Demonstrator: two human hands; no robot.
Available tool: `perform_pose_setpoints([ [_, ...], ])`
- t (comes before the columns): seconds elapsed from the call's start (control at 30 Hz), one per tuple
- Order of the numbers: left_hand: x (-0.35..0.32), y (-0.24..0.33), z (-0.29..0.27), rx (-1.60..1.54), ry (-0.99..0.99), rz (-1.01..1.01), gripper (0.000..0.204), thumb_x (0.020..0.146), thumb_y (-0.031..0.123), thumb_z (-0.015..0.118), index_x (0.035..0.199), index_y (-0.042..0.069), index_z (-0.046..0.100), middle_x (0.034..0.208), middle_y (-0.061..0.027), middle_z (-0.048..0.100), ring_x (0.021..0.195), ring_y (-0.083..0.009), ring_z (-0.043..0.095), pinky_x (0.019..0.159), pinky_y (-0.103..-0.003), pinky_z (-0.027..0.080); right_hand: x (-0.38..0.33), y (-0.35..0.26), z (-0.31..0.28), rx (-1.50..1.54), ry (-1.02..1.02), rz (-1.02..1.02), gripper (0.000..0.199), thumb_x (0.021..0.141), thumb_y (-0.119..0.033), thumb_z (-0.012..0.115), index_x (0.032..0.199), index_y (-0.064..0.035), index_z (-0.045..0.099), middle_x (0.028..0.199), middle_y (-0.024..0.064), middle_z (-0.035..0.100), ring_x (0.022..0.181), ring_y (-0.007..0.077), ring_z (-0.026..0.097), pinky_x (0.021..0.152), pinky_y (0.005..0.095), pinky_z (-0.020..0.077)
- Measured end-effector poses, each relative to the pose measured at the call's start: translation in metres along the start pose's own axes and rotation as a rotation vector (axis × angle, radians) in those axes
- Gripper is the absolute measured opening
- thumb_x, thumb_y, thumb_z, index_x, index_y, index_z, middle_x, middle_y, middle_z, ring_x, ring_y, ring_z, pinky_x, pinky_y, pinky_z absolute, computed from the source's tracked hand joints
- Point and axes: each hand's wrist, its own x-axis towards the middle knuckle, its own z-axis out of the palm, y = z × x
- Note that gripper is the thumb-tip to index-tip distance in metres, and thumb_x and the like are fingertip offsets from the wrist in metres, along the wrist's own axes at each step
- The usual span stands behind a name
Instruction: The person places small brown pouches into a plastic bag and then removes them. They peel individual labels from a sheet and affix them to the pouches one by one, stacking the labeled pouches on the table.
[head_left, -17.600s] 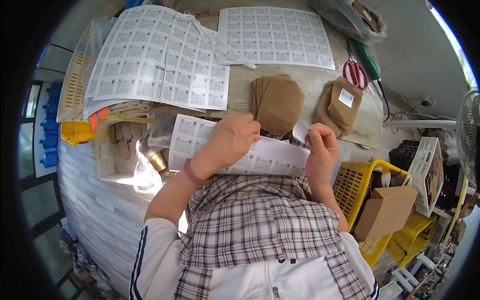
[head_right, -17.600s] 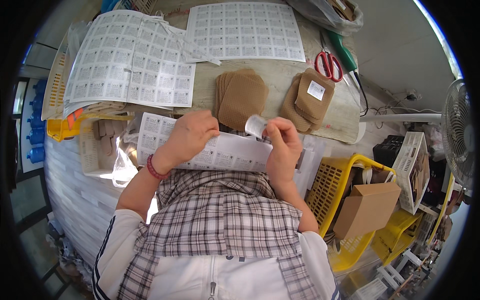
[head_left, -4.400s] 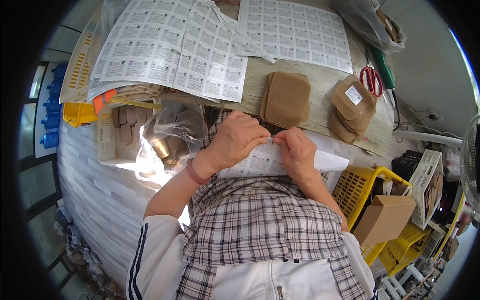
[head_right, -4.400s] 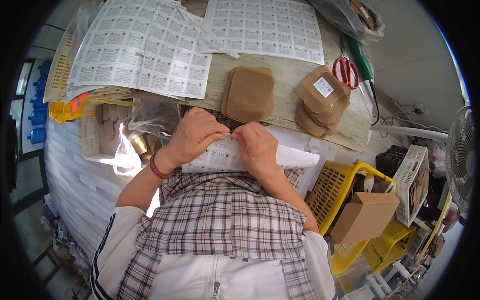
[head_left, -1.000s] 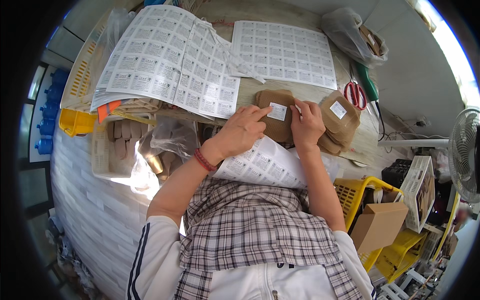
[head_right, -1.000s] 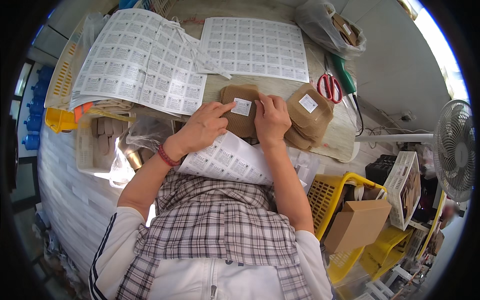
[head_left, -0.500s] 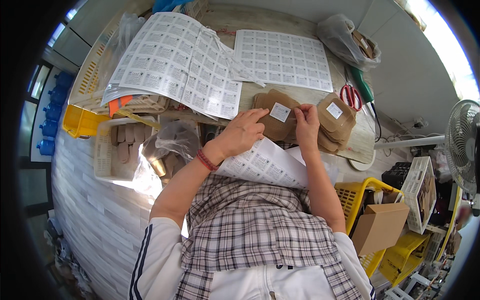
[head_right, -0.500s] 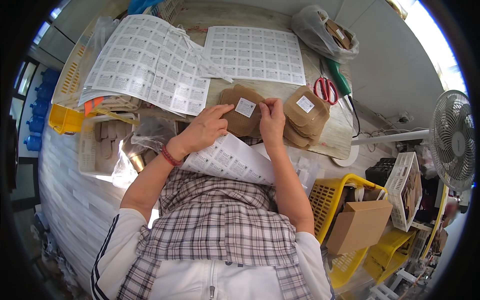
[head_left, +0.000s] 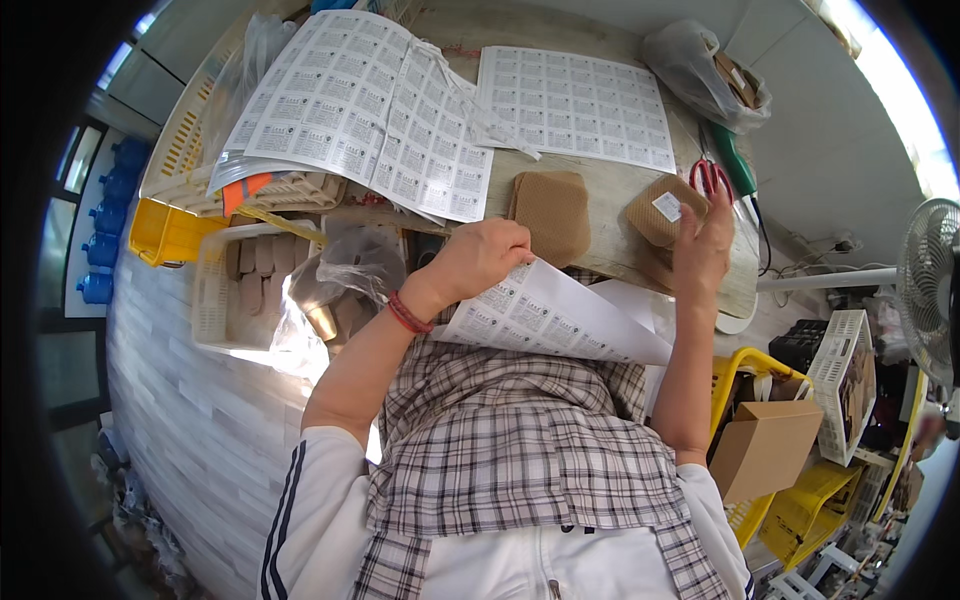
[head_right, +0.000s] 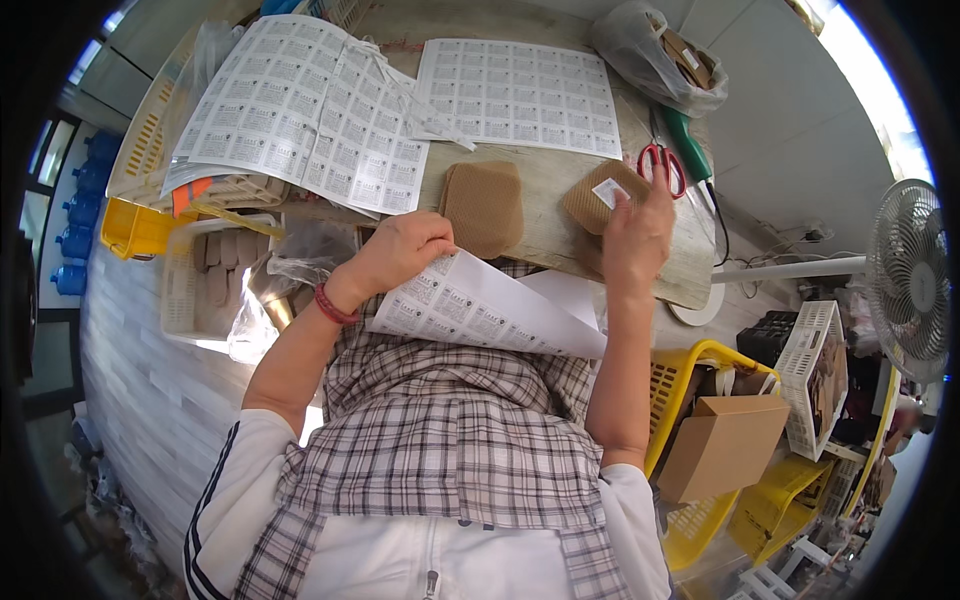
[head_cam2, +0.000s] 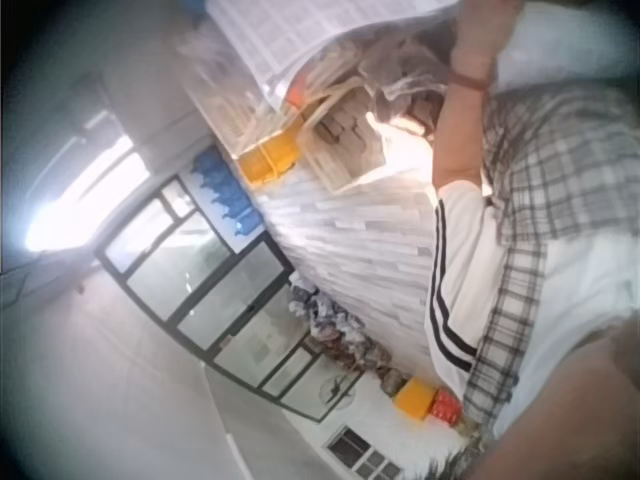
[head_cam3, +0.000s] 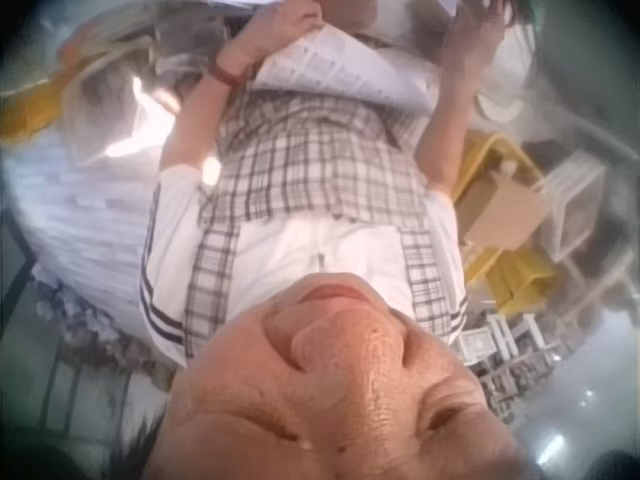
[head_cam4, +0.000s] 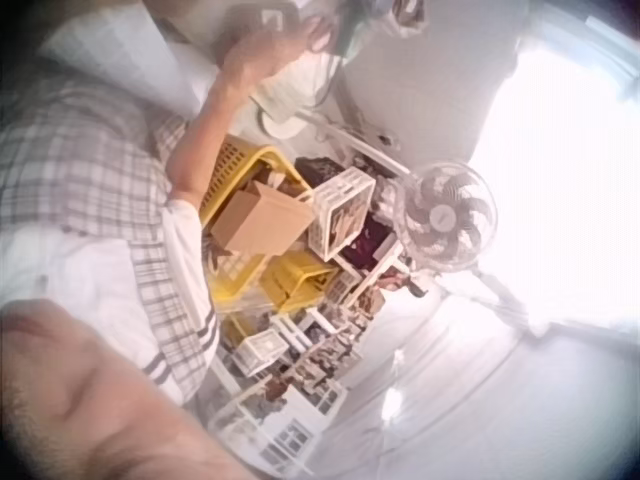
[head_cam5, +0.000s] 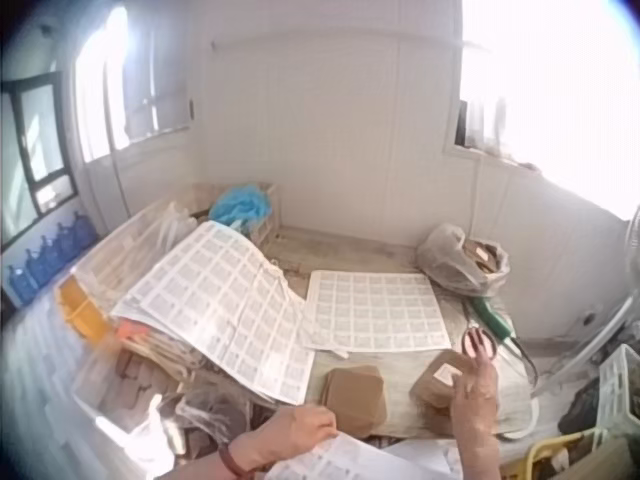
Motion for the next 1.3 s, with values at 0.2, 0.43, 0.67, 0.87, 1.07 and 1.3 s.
perform_pose_setpoints([
  [0.2,-0.013,-0.004,0.0,-0.241,-0.006,-0.162,0.015,0.087,0.013,0.066,0.087,-0.003,0.066,0.072,-0.0098,0.065,0.066,-0.0157,0.061,0.062,-0.031,0.048,-0.1,-0.087,0.022,0.422,-0.489,-0.109,0.022,0.08,-0.015,0.078,0.1,-0.0114,0.071,0.091,0.0056,0.068,0.075,0.0249,0.067,0.067,0.0354,0.0534],
  [0.43,-0.032,-0.006,-0.01,-0.555,-0.053,-0.421,0.009,0.09,0.009,0.065,0.088,0.001,0.07,0.073,-0.0019,0.066,0.062,-0.004,0.058,0.041,-0.022,0.042,-0.118,-0.089,0.033,0.455,-0.41,-0.235,0.016,0.075,-0.007,0.078,0.09,-0.0102,0.073,0.086,0.0027,0.068,0.074,0.0225,0.066,0.062,0.033,0.0522],
  [0.67,-0.035,-0.016,0.0,-0.365,0.029,-0.293,0.014,0.09,0.011,0.064,0.089,-0.002,0.067,0.071,-0.0049,0.065,0.066,-0.01,0.058,0.058,-0.028,0.047,-0.127,-0.095,0.036,0.447,-0.382,-0.23,0.018,0.075,-0.005,0.078,0.092,-0.0097,0.074,0.086,0.0029,0.067,0.075,0.0205,0.066,0.063,0.0313,0.0539],
  [0.87,-0.04,-0.021,0.0,-0.331,-0.015,-0.274,0.019,0.092,0.014,0.062,0.086,-0.004,0.063,0.071,-0.0069,0.064,0.07,-0.0101,0.056,0.064,-0.029,0.047,-0.128,-0.092,0.039,0.583,-0.528,-0.043,0.017,0.075,-0.005,0.078,0.09,-0.0091,0.074,0.086,0.0029,0.066,0.074,0.0199,0.066,0.061,0.0306,0.0536],
  [1.07,-0.044,-0.027,0.006,-0.498,0.007,-0.326,0.019,0.093,0.014,0.061,0.085,-0.003,0.062,0.075,-0.0051,0.063,0.072,-0.0089,0.055,0.065,-0.028,0.047,-0.128,-0.093,0.043,0.457,-0.348,-0.337,0.015,0.072,-0.002,0.078,0.084,-0.0083,0.071,0.087,0.003,0.066,0.075,0.0204,0.066,0.062,0.0305,0.053],
  [1.3,-0.033,-0.032,-0.008,-0.579,-0.261,-0.544,0.019,0.094,0.017,0.062,0.087,-0.001,0.065,0.076,0.0025,0.061,0.069,-0.0052,0.052,0.062,-0.025,0.044,-0.13,-0.097,0.044,0.545,-0.389,-0.232,0.019,0.069,0.0,0.077,0.084,-0.009,0.07,0.09,0.0043,0.066,0.078,0.0223,0.064,0.063,0.0311,0.0516],
])
